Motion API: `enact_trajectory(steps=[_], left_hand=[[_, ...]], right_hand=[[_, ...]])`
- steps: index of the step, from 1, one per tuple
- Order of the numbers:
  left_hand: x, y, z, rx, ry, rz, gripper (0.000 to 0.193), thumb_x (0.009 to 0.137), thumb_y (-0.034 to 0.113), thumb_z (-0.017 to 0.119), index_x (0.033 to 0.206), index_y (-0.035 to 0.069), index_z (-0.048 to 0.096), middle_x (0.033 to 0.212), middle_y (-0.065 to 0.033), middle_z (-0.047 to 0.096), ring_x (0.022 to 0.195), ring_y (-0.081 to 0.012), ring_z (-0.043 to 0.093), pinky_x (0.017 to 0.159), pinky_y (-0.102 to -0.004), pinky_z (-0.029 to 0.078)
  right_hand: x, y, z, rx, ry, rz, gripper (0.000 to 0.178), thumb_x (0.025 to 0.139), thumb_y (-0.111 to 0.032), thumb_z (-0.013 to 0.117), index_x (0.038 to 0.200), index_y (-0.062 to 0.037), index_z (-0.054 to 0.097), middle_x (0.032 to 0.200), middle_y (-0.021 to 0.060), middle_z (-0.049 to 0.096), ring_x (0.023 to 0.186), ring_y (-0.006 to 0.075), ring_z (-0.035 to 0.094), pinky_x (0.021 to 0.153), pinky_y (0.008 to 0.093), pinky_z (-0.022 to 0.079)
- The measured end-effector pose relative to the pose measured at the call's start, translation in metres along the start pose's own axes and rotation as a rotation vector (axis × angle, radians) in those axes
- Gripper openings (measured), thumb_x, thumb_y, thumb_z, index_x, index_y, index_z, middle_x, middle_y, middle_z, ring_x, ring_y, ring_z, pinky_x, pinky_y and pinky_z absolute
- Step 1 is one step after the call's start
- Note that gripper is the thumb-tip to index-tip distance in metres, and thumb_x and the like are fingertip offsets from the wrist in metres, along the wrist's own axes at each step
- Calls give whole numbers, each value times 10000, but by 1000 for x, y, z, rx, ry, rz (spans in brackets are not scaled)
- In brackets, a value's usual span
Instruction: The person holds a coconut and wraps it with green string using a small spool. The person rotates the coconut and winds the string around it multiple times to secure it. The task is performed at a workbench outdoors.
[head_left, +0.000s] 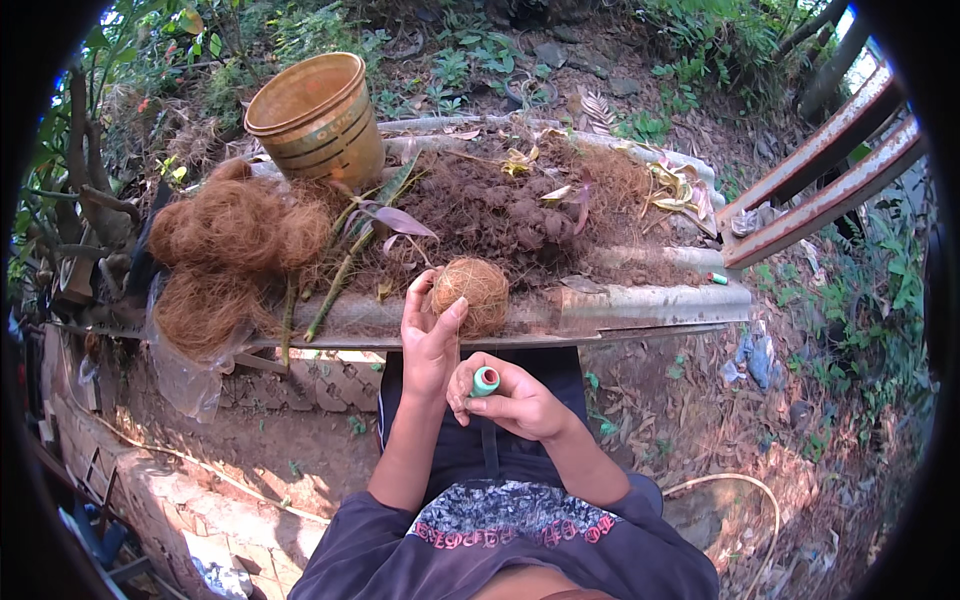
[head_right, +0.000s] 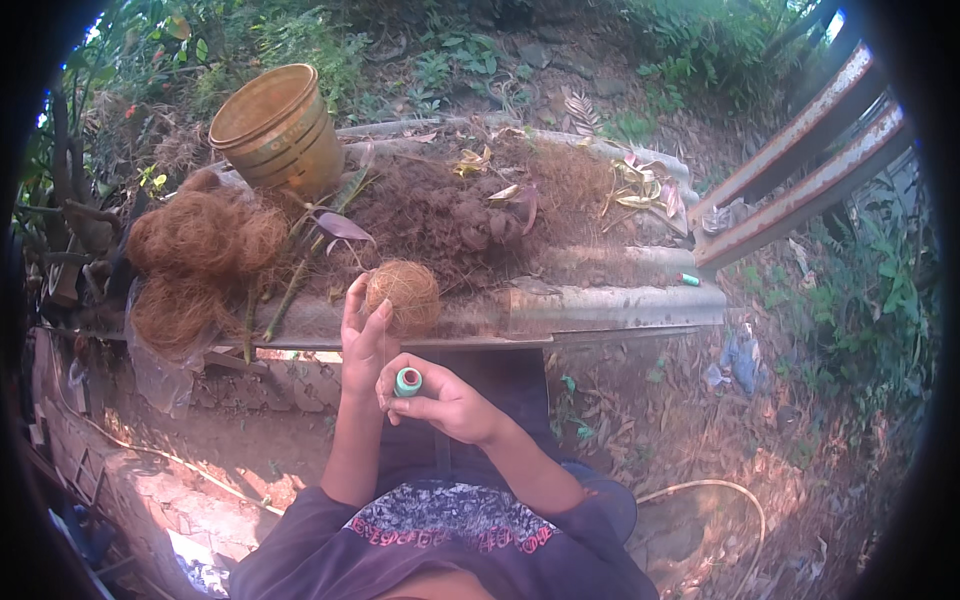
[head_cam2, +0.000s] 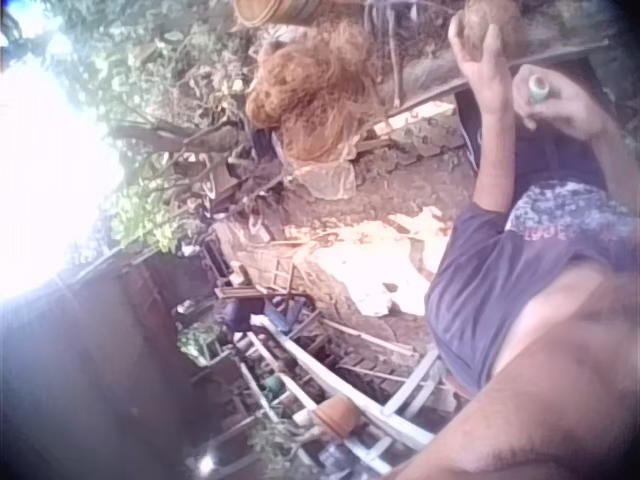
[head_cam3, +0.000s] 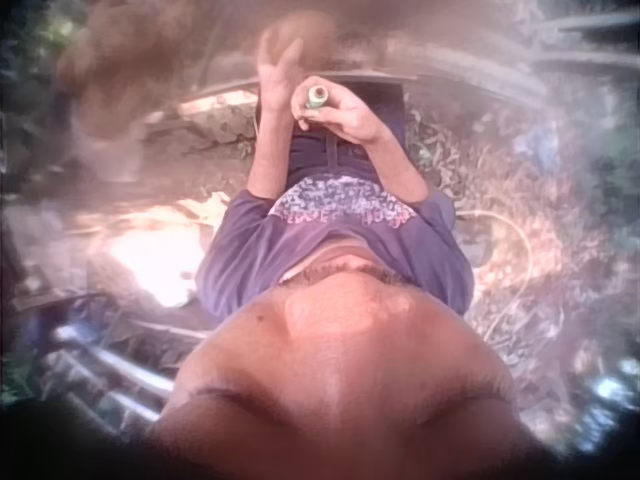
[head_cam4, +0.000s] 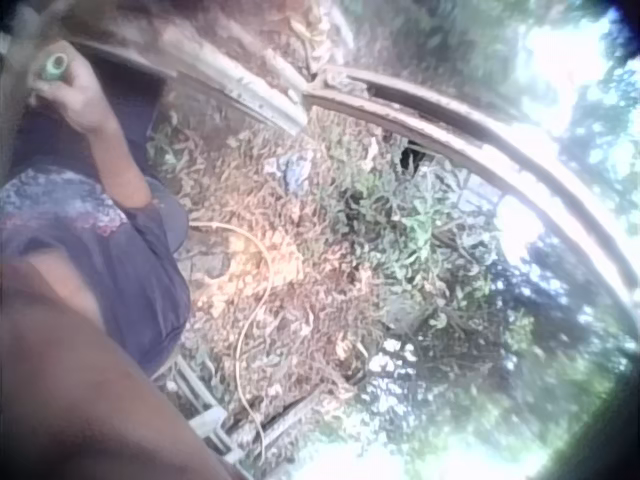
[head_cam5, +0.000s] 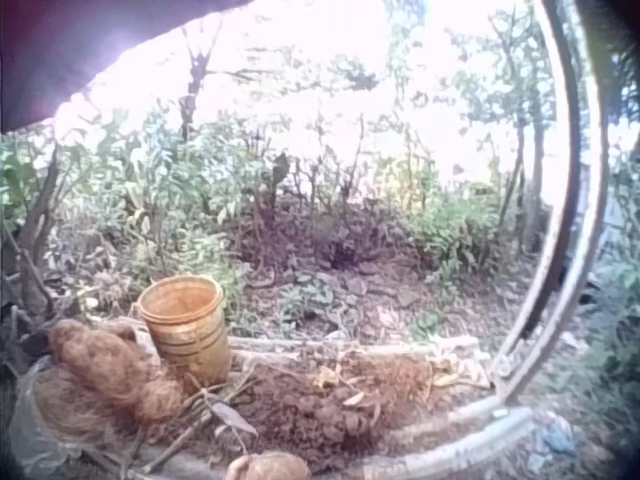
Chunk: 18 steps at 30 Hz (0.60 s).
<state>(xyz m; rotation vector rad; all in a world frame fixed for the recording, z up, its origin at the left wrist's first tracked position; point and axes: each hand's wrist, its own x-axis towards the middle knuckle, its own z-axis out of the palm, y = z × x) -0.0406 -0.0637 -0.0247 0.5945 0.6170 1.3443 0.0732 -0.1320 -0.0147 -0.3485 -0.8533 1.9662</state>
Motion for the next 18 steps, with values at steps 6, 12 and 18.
enact_trajectory(steps=[6,12,18], left_hand=[[-7,20,14,-190,-105,-201,549,855,49,540,1347,14,300,1256,-159,476,1152,-239,511,989,-386,422],[-9,28,18,-129,-161,-186,531,861,28,534,1337,36,300,1253,-149,478,1154,-248,506,977,-412,429],[-4,19,12,-37,-119,-79,529,895,142,537,1358,43,302,1300,-194,451,1199,-283,472,1011,-432,395]], right_hand=[[0,2,-24,335,-55,51,148,840,-49,535,955,-74,446,882,44,467,773,138,467,654,274,382],[1,3,-28,432,46,30,148,844,-94,554,935,-108,438,862,32,458,809,145,441,673,296,381],[3,2,-36,649,11,11,147,844,-95,552,937,-116,440,843,21,451,786,141,427,657,276,381]])
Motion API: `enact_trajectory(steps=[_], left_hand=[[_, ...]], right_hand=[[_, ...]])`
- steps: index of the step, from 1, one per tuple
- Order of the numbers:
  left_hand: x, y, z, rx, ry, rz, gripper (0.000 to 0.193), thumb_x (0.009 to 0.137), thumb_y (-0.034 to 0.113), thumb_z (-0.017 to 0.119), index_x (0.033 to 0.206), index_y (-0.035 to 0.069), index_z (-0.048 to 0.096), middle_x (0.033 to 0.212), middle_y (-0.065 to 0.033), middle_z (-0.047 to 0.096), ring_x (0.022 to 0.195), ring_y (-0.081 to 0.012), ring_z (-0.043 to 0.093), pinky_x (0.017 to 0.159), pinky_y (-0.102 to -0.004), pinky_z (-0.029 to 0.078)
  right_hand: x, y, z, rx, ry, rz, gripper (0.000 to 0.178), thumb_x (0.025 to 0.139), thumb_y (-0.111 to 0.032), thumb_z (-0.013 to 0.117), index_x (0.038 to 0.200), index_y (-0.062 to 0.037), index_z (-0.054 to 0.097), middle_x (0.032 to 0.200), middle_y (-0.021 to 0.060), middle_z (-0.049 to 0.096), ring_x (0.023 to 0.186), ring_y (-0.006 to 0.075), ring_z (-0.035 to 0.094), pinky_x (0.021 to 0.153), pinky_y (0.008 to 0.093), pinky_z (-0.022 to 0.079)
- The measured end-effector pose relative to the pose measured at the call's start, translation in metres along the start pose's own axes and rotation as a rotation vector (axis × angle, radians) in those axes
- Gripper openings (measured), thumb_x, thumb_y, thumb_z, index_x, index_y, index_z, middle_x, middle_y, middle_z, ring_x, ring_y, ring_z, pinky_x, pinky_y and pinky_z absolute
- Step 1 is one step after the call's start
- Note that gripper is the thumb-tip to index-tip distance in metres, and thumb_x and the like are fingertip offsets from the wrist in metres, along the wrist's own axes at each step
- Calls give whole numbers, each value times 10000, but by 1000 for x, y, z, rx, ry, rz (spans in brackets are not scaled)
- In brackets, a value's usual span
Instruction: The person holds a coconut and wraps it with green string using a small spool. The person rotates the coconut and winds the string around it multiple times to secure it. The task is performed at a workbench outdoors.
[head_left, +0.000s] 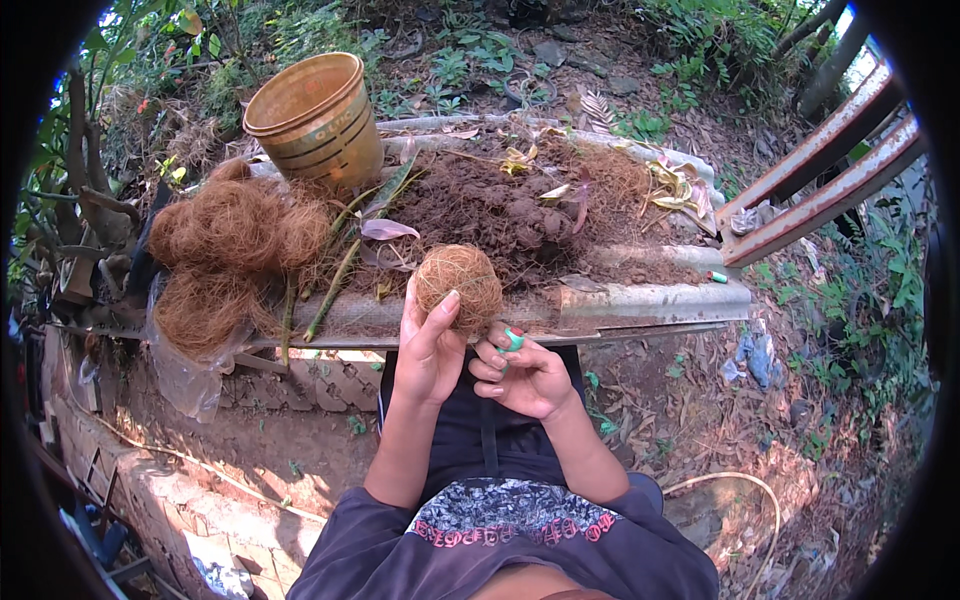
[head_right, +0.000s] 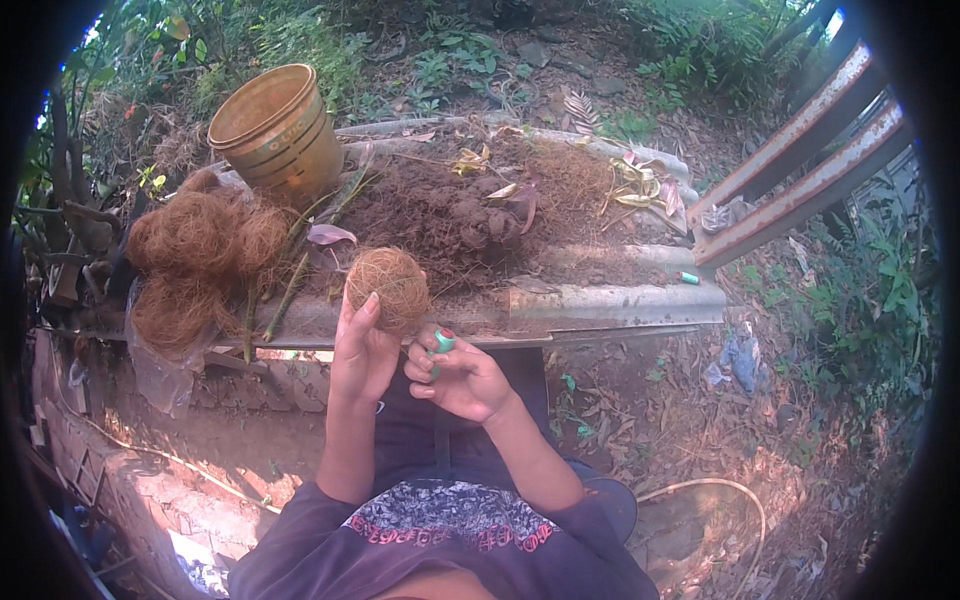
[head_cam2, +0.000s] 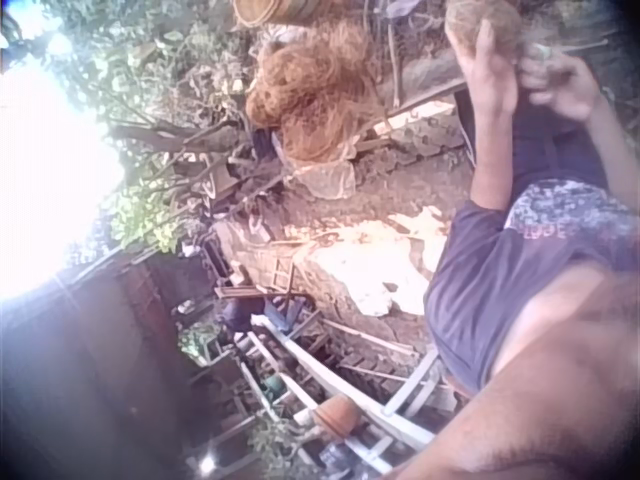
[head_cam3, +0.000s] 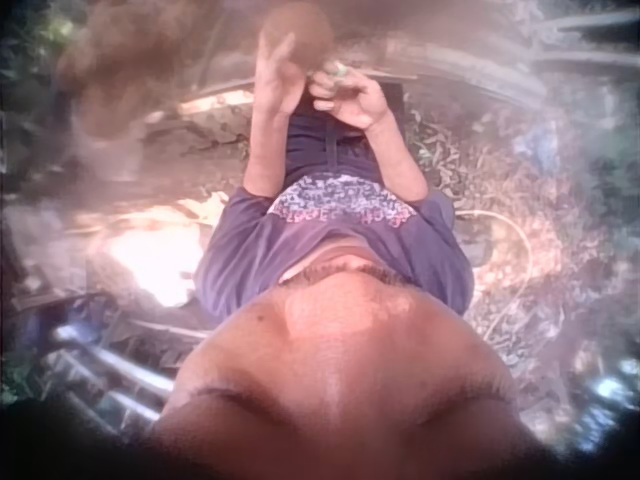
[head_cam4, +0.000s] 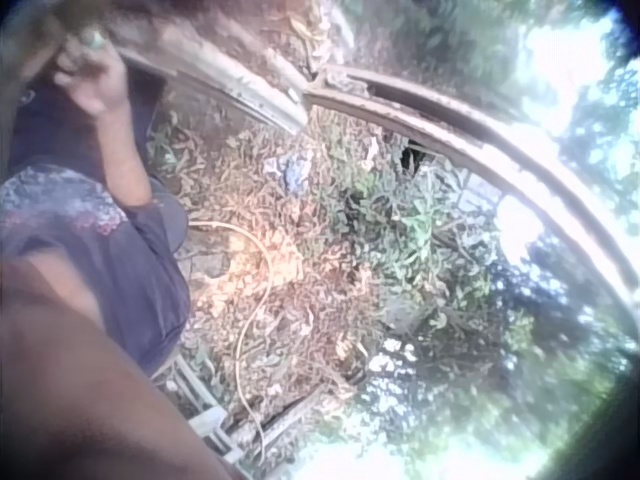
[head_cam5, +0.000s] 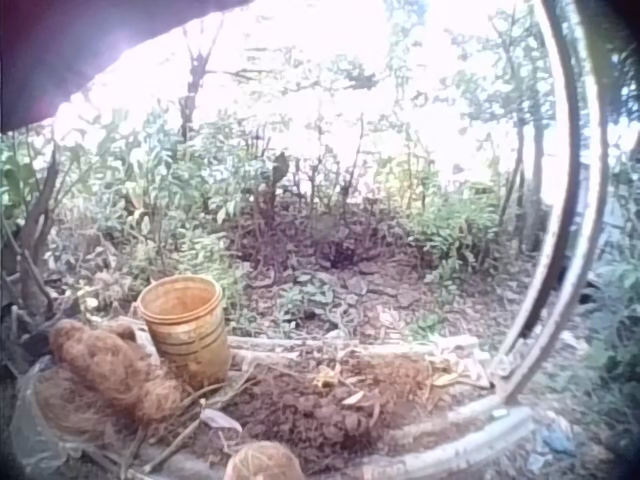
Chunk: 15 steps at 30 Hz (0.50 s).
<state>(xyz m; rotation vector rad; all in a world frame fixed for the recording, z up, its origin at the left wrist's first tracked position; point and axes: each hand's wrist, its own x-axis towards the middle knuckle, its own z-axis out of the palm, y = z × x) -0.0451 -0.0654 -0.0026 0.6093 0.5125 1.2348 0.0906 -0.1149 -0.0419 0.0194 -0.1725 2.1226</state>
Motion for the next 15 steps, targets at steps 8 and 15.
enact_trajectory(steps=[8,15], left_hand=[[2,-11,-19,-104,-122,-68,704,770,223,691,1329,16,317,1231,-131,505,1120,-226,542,957,-381,459],[-5,24,-27,251,-446,-308,749,578,240,819,1196,-52,514,1139,-100,573,1047,-181,567,943,-323,431]], right_hand=[[2,-15,-12,244,188,25,186,890,-161,517,1066,-110,492,841,-2,461,710,104,432,576,233,387],[12,-61,26,-270,219,-9,245,938,-137,494,1172,-108,426,859,17,477,614,75,430,447,172,341]])
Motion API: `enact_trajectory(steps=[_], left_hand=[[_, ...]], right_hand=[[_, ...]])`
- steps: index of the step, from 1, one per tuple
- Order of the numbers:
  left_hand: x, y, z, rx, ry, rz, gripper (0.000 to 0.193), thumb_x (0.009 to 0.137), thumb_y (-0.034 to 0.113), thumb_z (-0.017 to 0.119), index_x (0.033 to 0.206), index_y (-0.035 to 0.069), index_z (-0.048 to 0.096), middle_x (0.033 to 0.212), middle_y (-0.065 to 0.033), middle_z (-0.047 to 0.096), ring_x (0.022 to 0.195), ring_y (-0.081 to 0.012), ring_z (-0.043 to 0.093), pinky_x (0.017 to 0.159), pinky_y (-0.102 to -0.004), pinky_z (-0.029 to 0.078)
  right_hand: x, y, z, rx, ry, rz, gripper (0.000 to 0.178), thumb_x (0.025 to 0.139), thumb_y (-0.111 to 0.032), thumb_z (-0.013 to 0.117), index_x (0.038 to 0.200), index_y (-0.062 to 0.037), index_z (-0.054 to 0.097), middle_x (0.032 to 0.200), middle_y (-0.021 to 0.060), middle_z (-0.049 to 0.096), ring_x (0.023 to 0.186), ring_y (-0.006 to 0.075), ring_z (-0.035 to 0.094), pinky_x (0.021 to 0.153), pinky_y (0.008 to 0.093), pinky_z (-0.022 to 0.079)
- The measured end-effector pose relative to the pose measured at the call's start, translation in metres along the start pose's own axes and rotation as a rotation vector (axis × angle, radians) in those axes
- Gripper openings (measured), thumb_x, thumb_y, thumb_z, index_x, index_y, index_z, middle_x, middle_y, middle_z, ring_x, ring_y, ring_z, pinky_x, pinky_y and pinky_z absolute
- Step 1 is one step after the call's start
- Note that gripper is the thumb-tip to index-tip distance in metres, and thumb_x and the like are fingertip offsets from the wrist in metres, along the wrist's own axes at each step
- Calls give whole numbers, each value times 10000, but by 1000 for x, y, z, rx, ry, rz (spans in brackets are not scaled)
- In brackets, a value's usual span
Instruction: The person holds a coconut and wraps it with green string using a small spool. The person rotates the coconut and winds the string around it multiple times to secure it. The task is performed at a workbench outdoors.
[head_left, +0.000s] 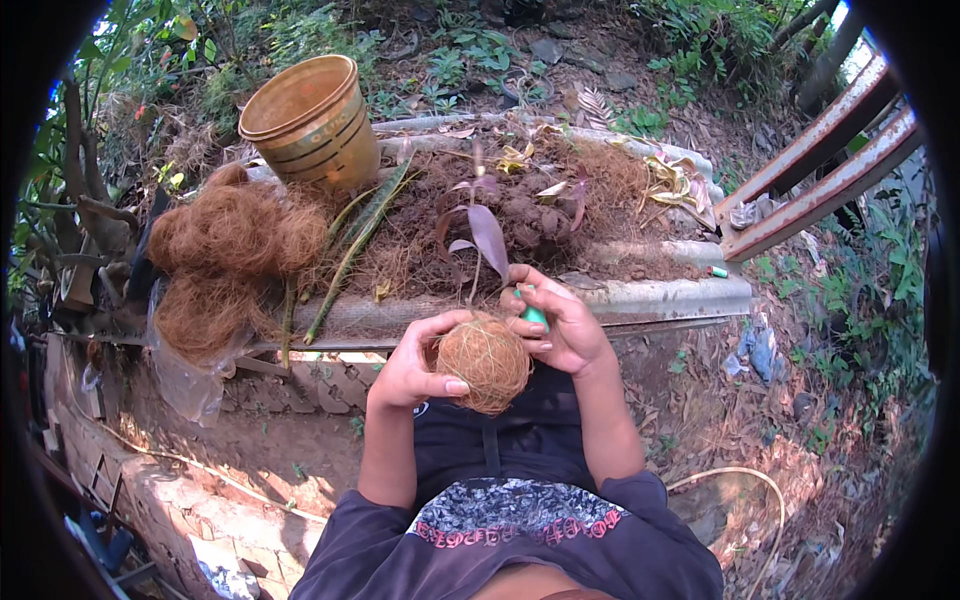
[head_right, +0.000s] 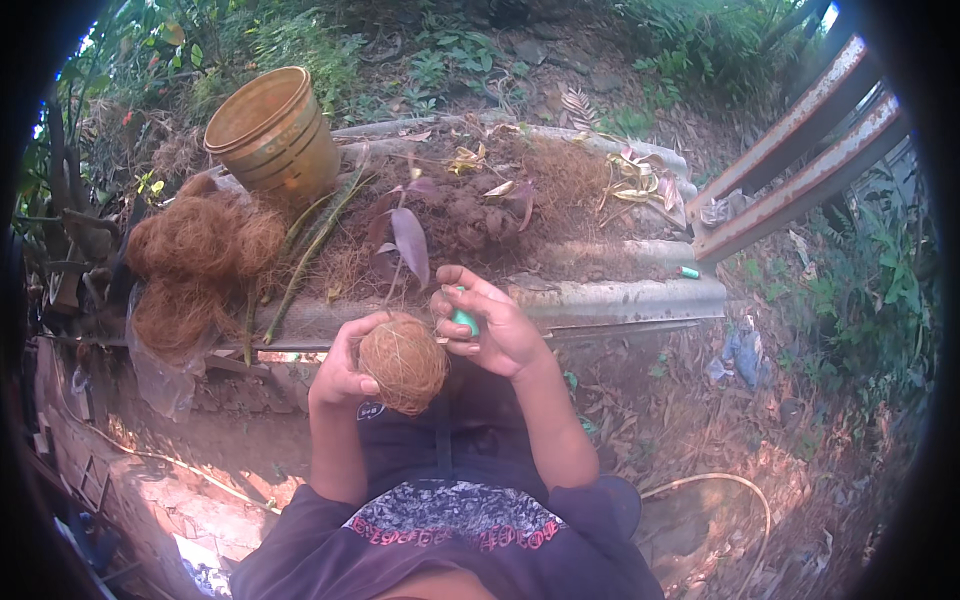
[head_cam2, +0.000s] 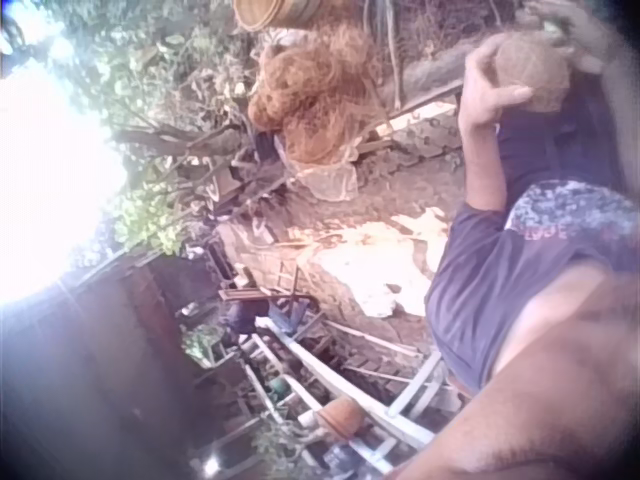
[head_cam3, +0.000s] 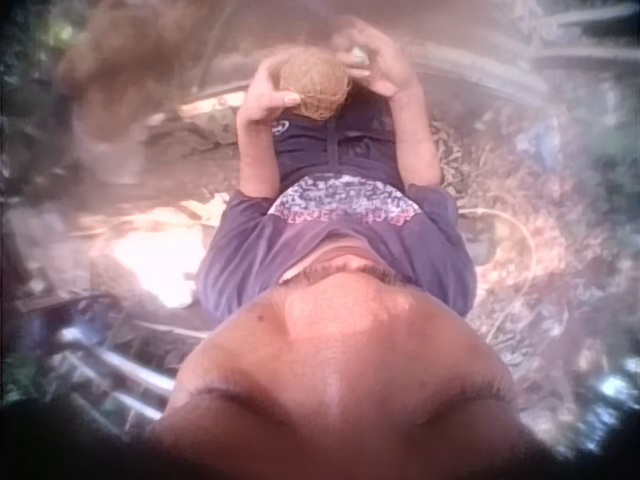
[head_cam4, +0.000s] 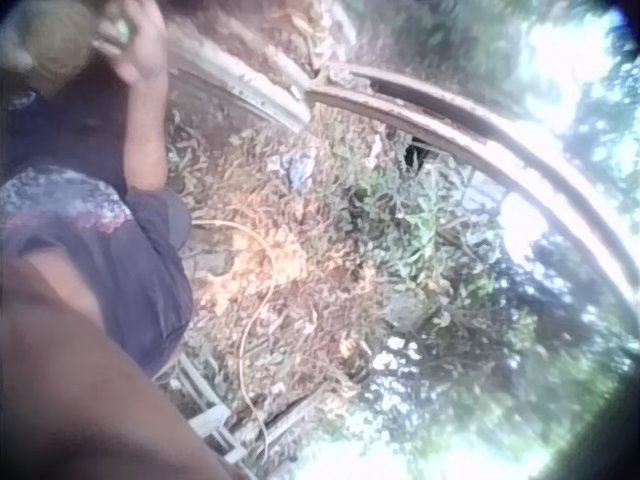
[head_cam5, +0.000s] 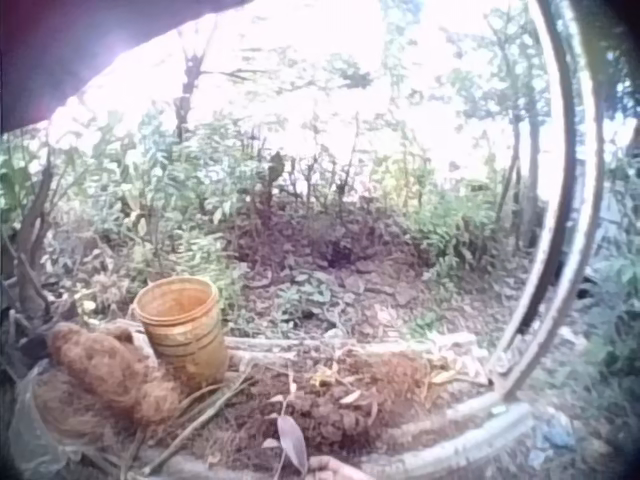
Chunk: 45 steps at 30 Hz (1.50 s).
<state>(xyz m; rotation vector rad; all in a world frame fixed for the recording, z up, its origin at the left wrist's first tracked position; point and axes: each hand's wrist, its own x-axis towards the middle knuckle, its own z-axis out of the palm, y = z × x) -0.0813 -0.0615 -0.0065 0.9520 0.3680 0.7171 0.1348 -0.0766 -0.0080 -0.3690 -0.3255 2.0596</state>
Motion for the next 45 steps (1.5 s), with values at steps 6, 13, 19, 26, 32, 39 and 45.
enact_trajectory(steps=[6,13,19,26,32,39,45], left_hand=[[9,-12,-2,284,57,151,646,587,177,818,1155,-17,579,1167,-102,495,1079,-183,501,986,-335,362],[18,-24,-2,75,327,260,647,649,35,774,1222,-12,477,1197,-94,503,1123,-187,512,970,-330,422],[29,-24,4,-31,416,313,620,750,1,679,1282,5,361,1155,-128,536,1057,-193,565,902,-323,478],[30,-25,19,-312,437,324,528,840,136,569,1284,22,306,1197,-246,519,1079,-268,561,897,-392,492],[29,-22,14,-168,427,352,566,838,115,629,1287,53,290,1196,-190,496,1095,-284,544,917,-429,482],[26,-14,23,-337,365,300,479,899,102,549,1313,67,310,1243,-121,467,1152,-214,498,957,-381,444],[27,-10,26,-315,397,290,459,919,132,529,1319,66,312,1258,-122,461,1165,-218,491,968,-387,431]], right_hand=[[-3,-18,37,-413,60,-180,328,917,-108,533,1211,-69,392,895,28,514,665,81,469,509,208,386],[-17,10,60,-538,152,-405,410,916,-23,500,1278,-49,308,941,59,508,741,89,485,630,232,428],[-22,50,62,-492,50,-306,418,897,3,500,1276,-49,330,947,84,491,760,123,483,659,268,427],[-18,61,44,-333,-56,-298,301,917,-28,499,1204,-45,410,995,54,499,810,111,509,699,258,441],[-23,66,36,-248,-64,-214,239,884,7,513,1109,-45,448,1023,79,485,819,141,499,692,300,439],[-23,65,43,-243,-51,-148,184,877,20,500,1045,-43,461,1005,82,454,796,147,477,671,304,420],[-24,67,44,-189,-107,-222,179,876,24,501,1043,-33,470,1022,92,456,800,146,486,677,299,420]])
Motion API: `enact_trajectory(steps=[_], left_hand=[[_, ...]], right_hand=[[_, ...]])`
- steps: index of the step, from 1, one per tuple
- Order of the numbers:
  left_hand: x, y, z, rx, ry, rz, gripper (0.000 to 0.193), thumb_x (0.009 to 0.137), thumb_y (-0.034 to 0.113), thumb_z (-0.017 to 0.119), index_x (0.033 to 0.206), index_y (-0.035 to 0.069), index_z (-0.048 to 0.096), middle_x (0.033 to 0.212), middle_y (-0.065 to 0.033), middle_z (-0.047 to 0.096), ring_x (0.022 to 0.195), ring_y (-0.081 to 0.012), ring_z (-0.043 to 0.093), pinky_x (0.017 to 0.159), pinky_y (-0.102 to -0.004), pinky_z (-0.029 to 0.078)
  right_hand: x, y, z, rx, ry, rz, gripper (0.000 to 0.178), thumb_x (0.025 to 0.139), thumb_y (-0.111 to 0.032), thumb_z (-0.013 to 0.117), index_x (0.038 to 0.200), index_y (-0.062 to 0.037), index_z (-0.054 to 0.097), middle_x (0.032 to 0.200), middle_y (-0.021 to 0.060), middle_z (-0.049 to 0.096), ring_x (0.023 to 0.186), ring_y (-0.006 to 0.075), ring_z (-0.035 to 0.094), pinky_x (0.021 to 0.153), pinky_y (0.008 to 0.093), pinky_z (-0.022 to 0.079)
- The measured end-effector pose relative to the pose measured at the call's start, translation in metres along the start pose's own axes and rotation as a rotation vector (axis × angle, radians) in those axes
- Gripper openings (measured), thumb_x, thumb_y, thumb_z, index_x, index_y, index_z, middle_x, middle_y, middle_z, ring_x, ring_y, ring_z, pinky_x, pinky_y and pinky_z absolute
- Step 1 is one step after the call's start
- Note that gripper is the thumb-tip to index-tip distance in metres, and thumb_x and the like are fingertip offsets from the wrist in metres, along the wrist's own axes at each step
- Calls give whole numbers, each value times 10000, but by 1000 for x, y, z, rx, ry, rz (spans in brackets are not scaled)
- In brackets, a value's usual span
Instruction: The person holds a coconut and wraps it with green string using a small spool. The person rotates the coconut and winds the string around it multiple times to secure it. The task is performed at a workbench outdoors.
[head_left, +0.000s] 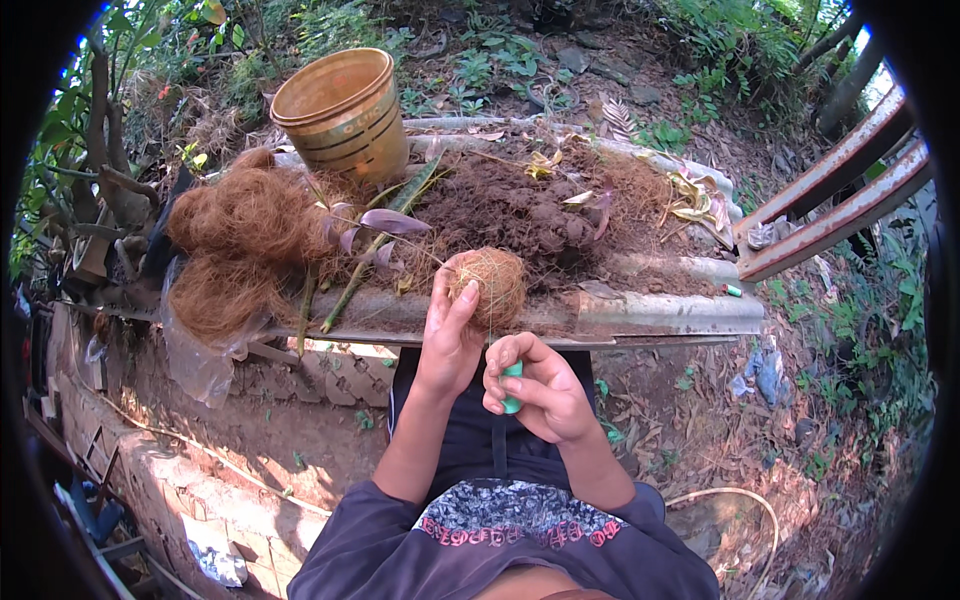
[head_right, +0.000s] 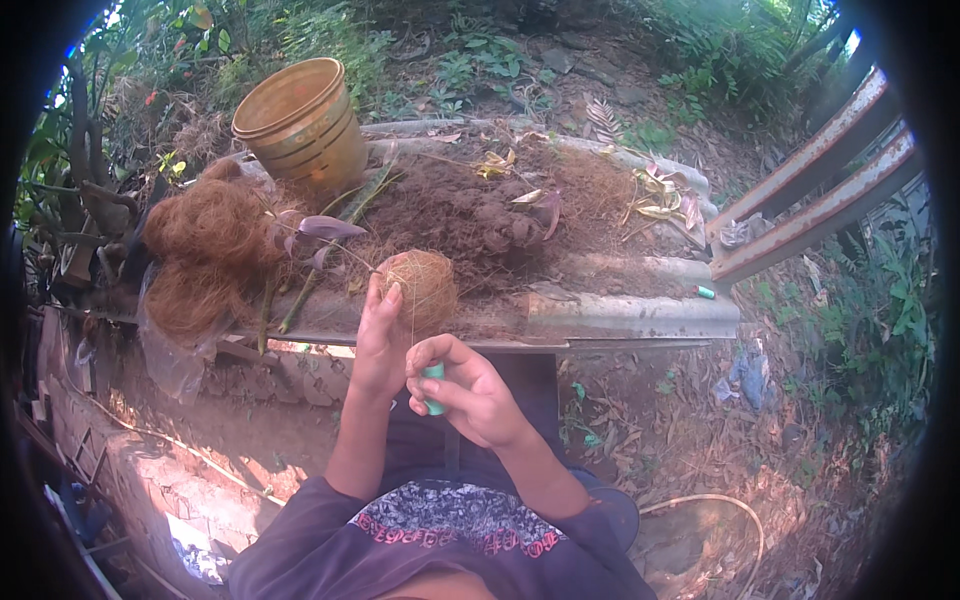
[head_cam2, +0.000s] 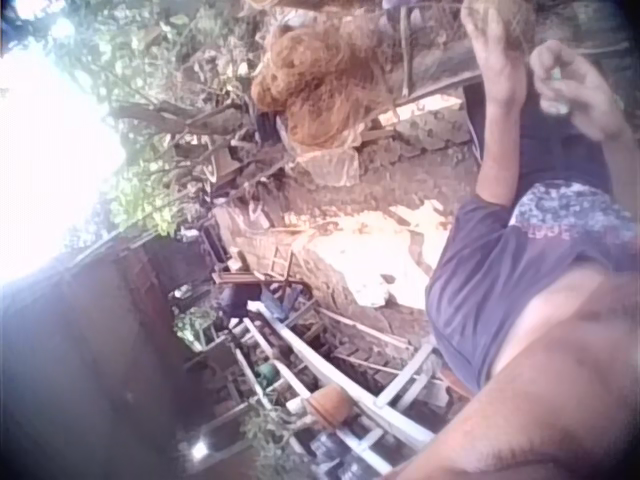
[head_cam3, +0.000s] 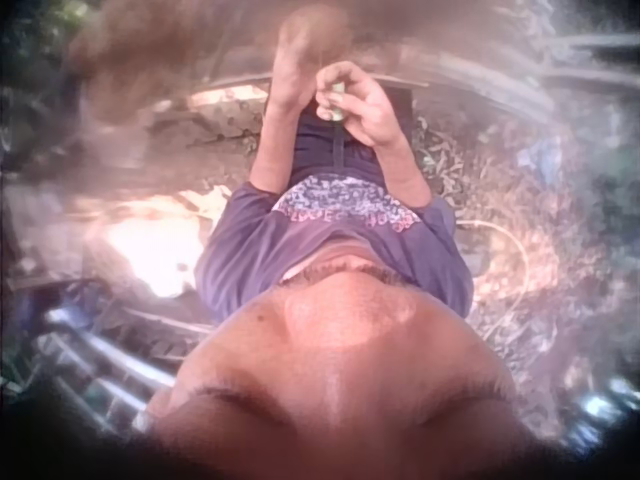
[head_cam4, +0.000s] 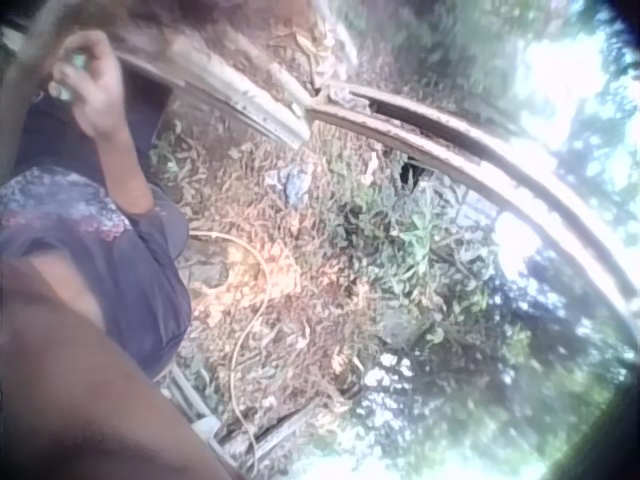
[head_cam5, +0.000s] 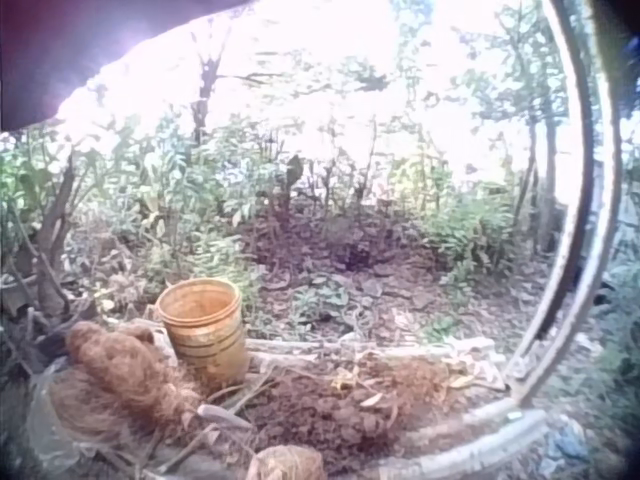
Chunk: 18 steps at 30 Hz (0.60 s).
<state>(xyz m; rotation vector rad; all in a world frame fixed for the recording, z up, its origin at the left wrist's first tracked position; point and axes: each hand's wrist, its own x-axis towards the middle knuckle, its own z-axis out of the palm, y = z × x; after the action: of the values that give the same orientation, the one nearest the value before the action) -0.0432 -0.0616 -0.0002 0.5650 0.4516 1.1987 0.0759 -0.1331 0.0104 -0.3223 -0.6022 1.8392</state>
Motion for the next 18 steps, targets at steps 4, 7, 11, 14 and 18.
enact_trajectory(steps=[4,7,11,14,18], left_hand=[[2,-7,-5,73,-17,51,447,925,141,528,1309,70,309,1257,-123,462,1161,-218,494,963,-385,438],[2,-6,-2,78,0,54,446,926,147,531,1304,74,305,1257,-124,463,1155,-217,498,961,-385,443],[5,-3,-2,-32,42,21,443,925,152,534,1299,77,308,1258,-123,465,1149,-220,503,950,-388,455],[8,-1,-4,-57,19,23,436,927,155,530,1297,81,311,1257,-120,469,1150,-222,505,939,-395,463],[8,-1,-8,-25,30,-6,433,956,274,460,1310,71,318,1277,-137,462,1170,-271,497,979,-484,434]], right_hand=[[-1,-1,1,-78,-76,-3,187,875,22,507,1051,-33,472,1024,96,462,816,147,493,684,297,429],[2,1,2,-83,-37,65,183,875,21,511,1046,-32,474,1023,96,461,822,149,495,688,298,434],[3,6,-6,-60,14,39,177,870,31,508,1030,-38,478,1008,92,454,806,146,486,674,292,427],[-3,-2,-2,-37,-27,-9,148,874,34,495,994,-49,471,990,88,443,776,142,470,650,287,412],[-1,-6,-3,-68,9,-73,127,873,28,498,966,-50,463,995,86,450,783,142,477,651,283,415]])
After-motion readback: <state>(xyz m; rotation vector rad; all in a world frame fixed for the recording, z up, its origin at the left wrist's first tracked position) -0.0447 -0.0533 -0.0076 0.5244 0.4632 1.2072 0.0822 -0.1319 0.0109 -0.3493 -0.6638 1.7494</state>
